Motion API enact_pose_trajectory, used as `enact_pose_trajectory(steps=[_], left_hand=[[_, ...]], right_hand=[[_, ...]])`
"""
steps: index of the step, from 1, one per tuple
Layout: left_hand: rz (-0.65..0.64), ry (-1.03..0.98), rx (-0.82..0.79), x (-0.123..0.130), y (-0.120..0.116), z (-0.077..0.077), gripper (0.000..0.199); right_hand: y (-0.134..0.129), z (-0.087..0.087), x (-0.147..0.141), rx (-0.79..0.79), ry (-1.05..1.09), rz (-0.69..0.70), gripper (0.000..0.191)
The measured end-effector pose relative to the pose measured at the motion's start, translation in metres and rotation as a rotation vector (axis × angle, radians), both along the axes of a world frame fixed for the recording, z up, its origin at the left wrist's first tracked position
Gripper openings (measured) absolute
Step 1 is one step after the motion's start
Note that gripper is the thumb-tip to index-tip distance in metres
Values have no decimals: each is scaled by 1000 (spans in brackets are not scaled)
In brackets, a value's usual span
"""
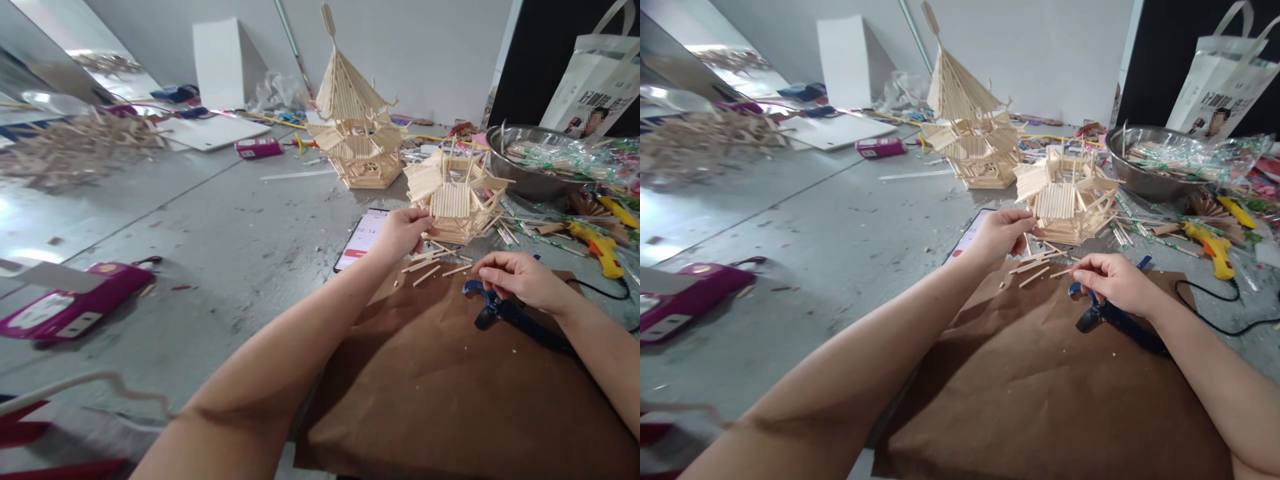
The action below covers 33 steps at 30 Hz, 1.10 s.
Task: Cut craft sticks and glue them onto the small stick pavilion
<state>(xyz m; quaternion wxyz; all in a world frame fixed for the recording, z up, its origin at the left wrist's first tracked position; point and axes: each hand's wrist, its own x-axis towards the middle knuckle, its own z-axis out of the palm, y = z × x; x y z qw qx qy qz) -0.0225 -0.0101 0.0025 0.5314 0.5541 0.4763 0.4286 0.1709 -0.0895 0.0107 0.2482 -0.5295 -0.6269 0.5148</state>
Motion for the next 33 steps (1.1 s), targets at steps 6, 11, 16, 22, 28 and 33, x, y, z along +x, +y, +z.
enact_pose_trajectory(steps=[6, 11, 16, 22, 28, 33], left_hand=[[7, -8, -5, 0, 0, 0, 14], [4, -5, 1, 0, 0, 0, 14], [9, -4, -14, -1, 1, 1, 11], [36, 3, 20, 0, -1, -3, 6], [183, 228, 177, 2, -2, -13, 11], [214, 266, 228, 6, -7, -21, 13]], right_hand=[[-1, 0, 1, 6, -1, 9, 29], [-1, 0, 1, 6, -3, 16, 29], [0, 0, 1, 9, -8, 20, 29], [0, -1, 1, 9, -22, 30, 29], [1, -1, 3, 16, -27, 30, 28], [2, -2, 5, 35, -26, 39, 27]])
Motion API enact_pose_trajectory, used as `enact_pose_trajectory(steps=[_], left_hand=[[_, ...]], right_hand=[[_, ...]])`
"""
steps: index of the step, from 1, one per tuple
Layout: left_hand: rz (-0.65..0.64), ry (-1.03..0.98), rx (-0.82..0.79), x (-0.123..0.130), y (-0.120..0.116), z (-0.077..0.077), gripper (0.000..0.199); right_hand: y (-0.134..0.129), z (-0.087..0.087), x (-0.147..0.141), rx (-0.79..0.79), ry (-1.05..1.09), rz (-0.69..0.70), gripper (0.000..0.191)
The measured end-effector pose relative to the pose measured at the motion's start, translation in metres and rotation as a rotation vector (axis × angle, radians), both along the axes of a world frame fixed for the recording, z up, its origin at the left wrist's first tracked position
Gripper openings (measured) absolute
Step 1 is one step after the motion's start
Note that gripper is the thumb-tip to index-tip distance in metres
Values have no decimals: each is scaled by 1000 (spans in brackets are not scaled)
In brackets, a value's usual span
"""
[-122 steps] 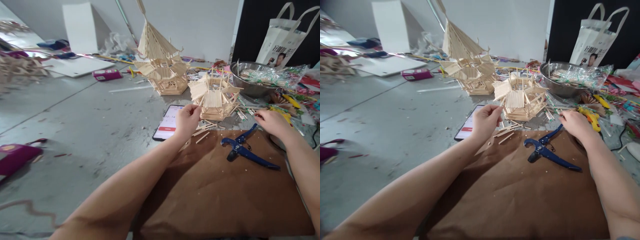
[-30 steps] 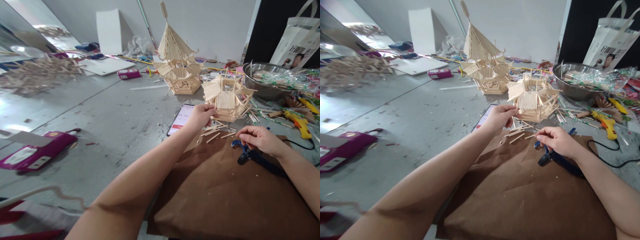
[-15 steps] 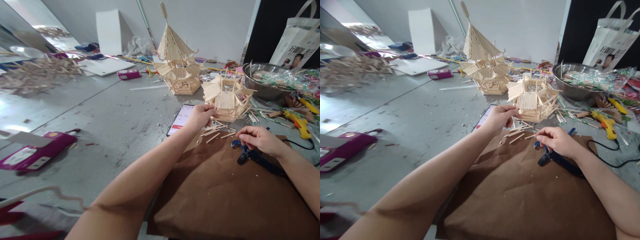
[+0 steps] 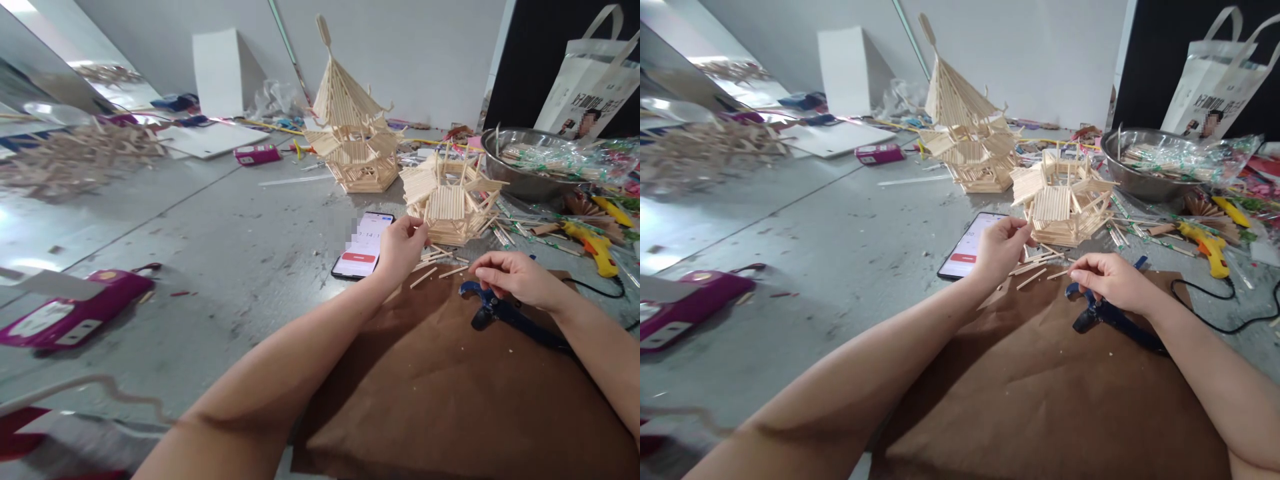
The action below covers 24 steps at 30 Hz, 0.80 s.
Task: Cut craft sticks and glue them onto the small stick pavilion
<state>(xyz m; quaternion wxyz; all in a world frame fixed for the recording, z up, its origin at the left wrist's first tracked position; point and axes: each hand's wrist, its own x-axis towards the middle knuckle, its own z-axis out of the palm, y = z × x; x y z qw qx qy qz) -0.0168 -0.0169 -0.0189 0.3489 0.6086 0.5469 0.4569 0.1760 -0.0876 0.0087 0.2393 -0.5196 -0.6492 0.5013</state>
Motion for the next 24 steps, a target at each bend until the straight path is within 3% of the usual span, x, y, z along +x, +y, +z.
enact_pose_trajectory(steps=[7, 14, 18, 24], left_hand=[[-100, -154, 73, 10, -23, -1, 11], [-521, 222, 204, 19, -49, 5, 12], [-583, 313, 231, 20, -50, 4, 13], [-651, 271, 202, 20, -49, 6, 12]], right_hand=[[-1, 2, 1, 20, 6, -17, 27], [2, 2, 4, 169, 177, -248, 34], [2, 4, 3, 217, 149, -262, 30], [1, 3, 5, 273, 48, -200, 28]])
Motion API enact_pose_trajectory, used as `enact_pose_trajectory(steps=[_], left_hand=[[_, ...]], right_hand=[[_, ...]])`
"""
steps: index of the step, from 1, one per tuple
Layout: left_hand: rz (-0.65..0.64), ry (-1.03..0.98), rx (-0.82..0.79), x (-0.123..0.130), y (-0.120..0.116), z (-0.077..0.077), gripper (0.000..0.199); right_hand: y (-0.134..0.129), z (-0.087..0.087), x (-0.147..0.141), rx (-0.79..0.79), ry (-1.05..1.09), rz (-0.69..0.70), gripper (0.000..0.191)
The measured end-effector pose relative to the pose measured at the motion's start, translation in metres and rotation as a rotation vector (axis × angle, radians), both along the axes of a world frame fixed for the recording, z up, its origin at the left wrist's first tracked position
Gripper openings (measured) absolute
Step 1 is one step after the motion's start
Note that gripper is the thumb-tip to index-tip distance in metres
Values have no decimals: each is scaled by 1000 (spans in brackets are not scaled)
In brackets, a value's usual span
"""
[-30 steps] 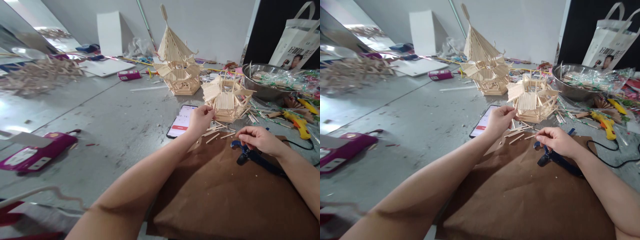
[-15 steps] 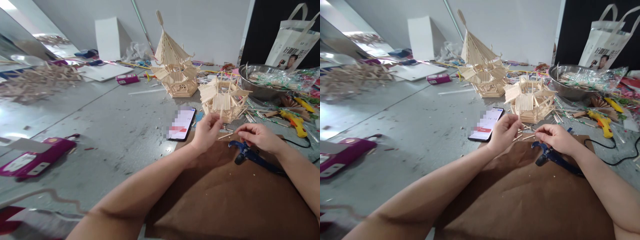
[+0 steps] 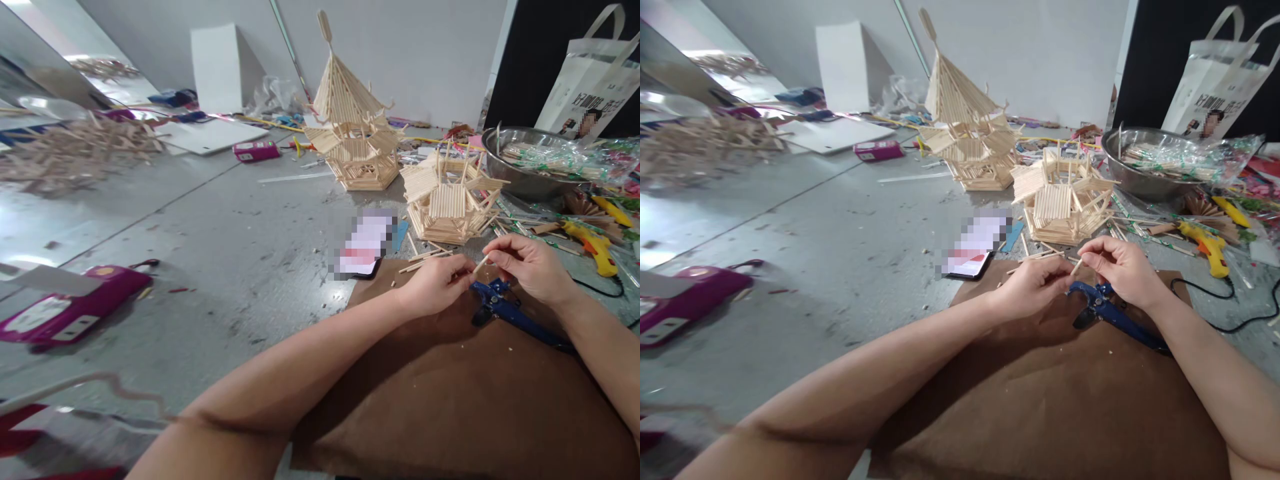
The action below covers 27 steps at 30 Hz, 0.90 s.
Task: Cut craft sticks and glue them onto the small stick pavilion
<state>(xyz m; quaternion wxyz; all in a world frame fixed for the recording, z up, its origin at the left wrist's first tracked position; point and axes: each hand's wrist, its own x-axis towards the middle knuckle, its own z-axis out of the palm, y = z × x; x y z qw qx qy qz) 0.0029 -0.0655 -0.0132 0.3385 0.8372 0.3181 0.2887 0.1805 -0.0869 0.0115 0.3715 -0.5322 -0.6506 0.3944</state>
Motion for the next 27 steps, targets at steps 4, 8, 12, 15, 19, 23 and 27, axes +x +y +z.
enact_pose_trajectory(steps=[4, 8, 12, 15, 19, 23, 27], left_hand=[[-7, -9, -65, 1, -2, 1, 15], [-1, -41, -137, 3, -2, 1, 20], [23, -157, -410, 4, 4, -3, 22], [25, -287, -643, 4, 8, -7, 19], [17, -367, -757, 4, 10, -10, 17], [20, -423, -772, 6, 9, -14, 16], [30, -484, -774, 6, 10, -18, 19]], right_hand=[[-1, -2, -2, 34, -93, -29, 29], [2, 6, 3, 120, -294, -85, 36], [6, 23, 16, 113, -691, -42, 39], [0, 26, 23, -42, -1108, 95, 37], [-22, 11, 23, -170, -1335, 266, 36], [-39, 0, 23, -169, -1396, 269, 36], [-40, 0, 28, -172, -1367, 270, 28]])
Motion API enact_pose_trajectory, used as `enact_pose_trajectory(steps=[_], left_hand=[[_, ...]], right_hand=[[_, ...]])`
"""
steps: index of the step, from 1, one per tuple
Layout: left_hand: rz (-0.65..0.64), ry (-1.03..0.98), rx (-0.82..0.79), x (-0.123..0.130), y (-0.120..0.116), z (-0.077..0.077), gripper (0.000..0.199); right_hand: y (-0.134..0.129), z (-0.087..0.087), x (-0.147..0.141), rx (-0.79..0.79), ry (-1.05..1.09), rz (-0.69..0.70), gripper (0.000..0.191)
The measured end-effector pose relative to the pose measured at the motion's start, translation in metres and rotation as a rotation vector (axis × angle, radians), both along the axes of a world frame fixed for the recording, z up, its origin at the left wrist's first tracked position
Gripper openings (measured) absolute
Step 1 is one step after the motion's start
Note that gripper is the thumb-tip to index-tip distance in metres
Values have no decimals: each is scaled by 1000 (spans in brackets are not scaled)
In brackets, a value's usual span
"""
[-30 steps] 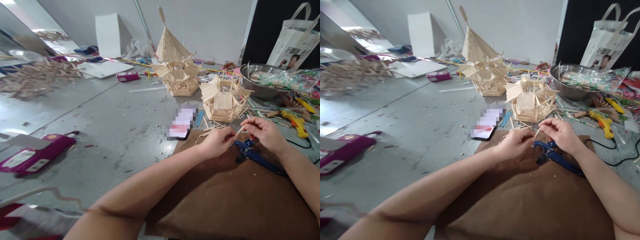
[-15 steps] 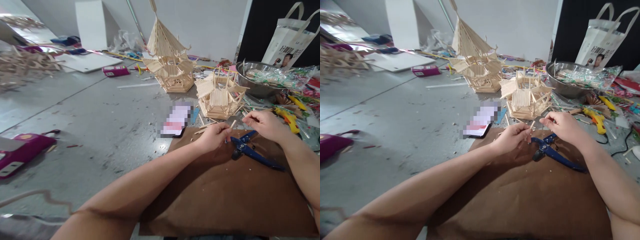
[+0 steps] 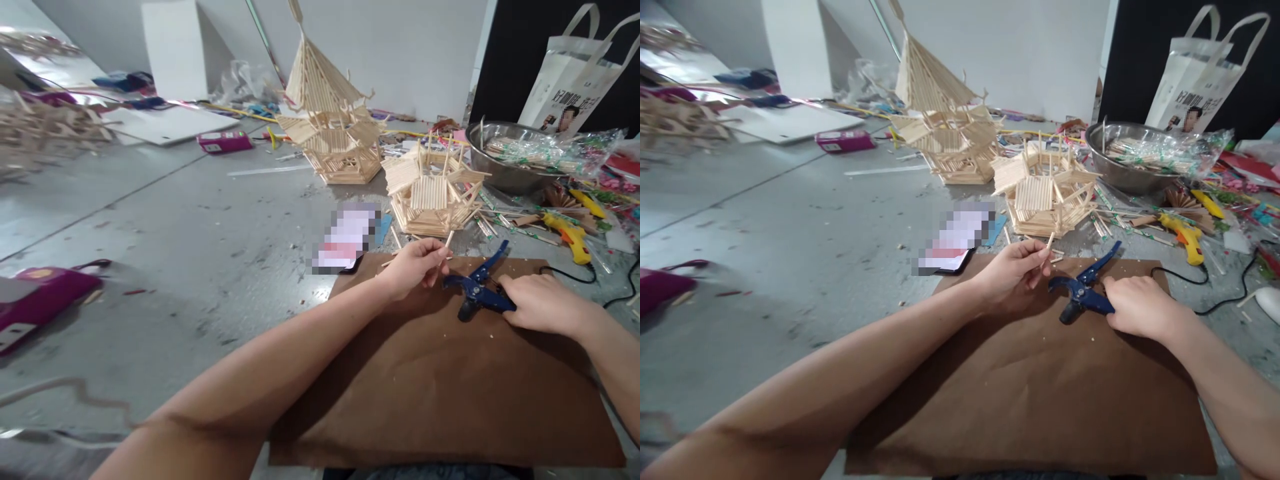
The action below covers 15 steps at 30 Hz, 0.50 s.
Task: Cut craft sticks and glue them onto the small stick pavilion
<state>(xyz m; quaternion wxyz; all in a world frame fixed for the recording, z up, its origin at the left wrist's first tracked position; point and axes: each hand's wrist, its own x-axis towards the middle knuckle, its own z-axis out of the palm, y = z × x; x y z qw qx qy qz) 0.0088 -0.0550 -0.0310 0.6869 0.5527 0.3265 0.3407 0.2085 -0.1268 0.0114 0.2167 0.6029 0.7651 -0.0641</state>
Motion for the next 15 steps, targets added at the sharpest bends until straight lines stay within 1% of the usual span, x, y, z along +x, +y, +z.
enact_pose_trajectory(steps=[2, 4, 6, 9, 12, 13, 15], left_hand=[[3, -13, -1, -1, 1, 0, 21], [-1, -28, -14, -2, 2, 2, 24], [5, -57, -48, -3, 3, 5, 25], [27, -90, -136, -4, 3, 7, 24], [43, -117, -217, -3, 2, 7, 21], [61, -142, -235, -2, 2, 6, 19], [96, -204, -279, -1, 1, 6, 13]], right_hand=[[4, 1, 6, -29, 92, -37, 30], [9, 3, 14, -68, 231, -68, 32], [13, 6, 23, -73, 371, -82, 32], [16, 15, 38, -30, 536, -122, 31], [14, 23, 53, 68, 696, -205, 29], [13, 24, 57, 86, 779, -241, 28], [11, 23, 62, 55, 1030, -330, 27]])
